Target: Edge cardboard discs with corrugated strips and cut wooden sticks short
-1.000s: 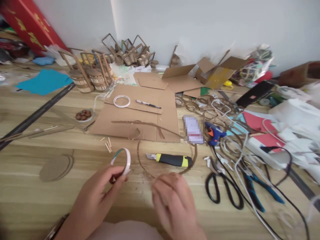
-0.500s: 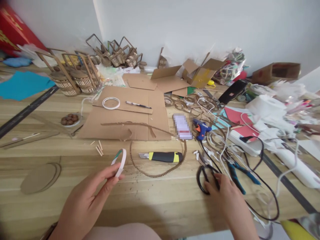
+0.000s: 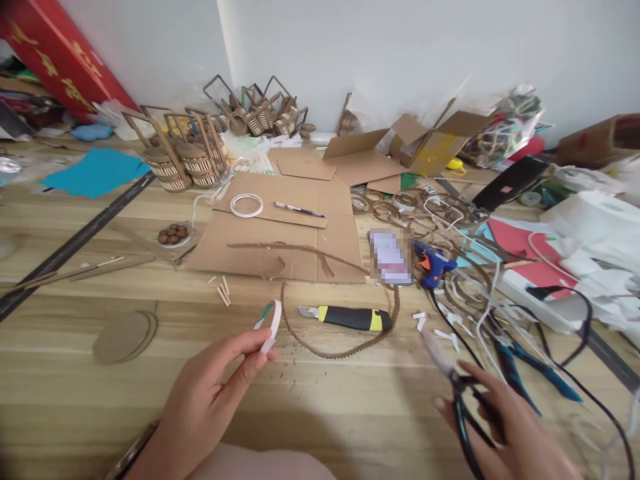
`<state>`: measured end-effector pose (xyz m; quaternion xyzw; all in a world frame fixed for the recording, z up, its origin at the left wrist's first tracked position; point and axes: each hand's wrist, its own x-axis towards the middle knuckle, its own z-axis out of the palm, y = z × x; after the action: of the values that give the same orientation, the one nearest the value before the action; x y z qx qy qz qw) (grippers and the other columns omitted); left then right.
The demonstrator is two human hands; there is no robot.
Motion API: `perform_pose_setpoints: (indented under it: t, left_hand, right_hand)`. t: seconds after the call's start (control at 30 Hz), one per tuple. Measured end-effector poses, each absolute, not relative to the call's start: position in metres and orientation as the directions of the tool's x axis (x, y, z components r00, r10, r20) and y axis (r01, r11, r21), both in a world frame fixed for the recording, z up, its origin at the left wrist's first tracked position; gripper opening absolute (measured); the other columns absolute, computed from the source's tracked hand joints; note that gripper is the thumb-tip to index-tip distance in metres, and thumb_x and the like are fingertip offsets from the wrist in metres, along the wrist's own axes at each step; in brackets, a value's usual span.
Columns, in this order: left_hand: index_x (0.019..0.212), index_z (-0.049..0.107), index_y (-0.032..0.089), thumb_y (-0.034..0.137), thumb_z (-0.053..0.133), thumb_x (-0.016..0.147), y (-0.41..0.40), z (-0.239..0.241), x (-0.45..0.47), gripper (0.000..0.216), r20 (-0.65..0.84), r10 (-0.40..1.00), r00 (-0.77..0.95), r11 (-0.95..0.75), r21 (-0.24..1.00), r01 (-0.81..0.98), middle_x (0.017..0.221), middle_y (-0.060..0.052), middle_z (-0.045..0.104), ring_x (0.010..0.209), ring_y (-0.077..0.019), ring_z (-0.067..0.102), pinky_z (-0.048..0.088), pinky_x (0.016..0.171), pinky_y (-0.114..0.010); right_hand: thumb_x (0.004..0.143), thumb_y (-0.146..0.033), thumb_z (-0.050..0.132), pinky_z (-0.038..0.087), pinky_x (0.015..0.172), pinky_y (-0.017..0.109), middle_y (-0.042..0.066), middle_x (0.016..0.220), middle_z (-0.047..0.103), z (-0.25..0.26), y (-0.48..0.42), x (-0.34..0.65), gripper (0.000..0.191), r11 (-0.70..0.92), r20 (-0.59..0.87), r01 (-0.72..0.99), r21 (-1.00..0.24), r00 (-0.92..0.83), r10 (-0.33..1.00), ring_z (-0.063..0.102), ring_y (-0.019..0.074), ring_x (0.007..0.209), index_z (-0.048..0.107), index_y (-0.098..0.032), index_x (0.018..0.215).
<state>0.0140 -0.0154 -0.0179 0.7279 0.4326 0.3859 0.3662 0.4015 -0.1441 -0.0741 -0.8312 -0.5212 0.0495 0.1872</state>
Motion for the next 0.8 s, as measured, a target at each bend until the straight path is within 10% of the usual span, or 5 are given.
perform_pose_setpoints:
  t: [0.27, 0.8]
  left_hand:
    - [0.102, 0.067, 0.025, 0.028, 0.054, 0.096, -0.018, -0.014, 0.014, 0.014, 0.085, 0.945, 0.315, -0.196, 0.919, 0.341, 0.091, 0.0, 0.077, 0.085, -0.0164, 0.072, 0.054, 0.076, -0.024]
    - [0.104, 0.066, 0.025, 0.024, 0.051, 0.097, -0.02, -0.016, 0.014, 0.016, 0.046, 0.928, 0.371, -0.167, 0.939, 0.302, 0.095, -0.001, 0.076, 0.088, -0.0165, 0.072, 0.054, 0.078, -0.024]
  right_hand:
    - [0.081, -0.048, 0.073, 0.054, 0.051, 0.019, -0.002, 0.076, 0.071, -0.01, -0.082, 0.261, 0.029, 0.255, 0.212, 0.787, -0.562, -0.161, 0.964, 0.069, 0.0148, 0.06, 0.064, -0.029, 0.101]
    - [0.085, -0.048, 0.07, 0.047, 0.047, 0.019, -0.004, 0.07, 0.066, -0.005, -0.055, 0.25, 0.025, 0.337, 0.122, 0.754, -0.563, -0.328, 0.937, 0.062, 0.0117, 0.052, 0.062, -0.026, 0.095]
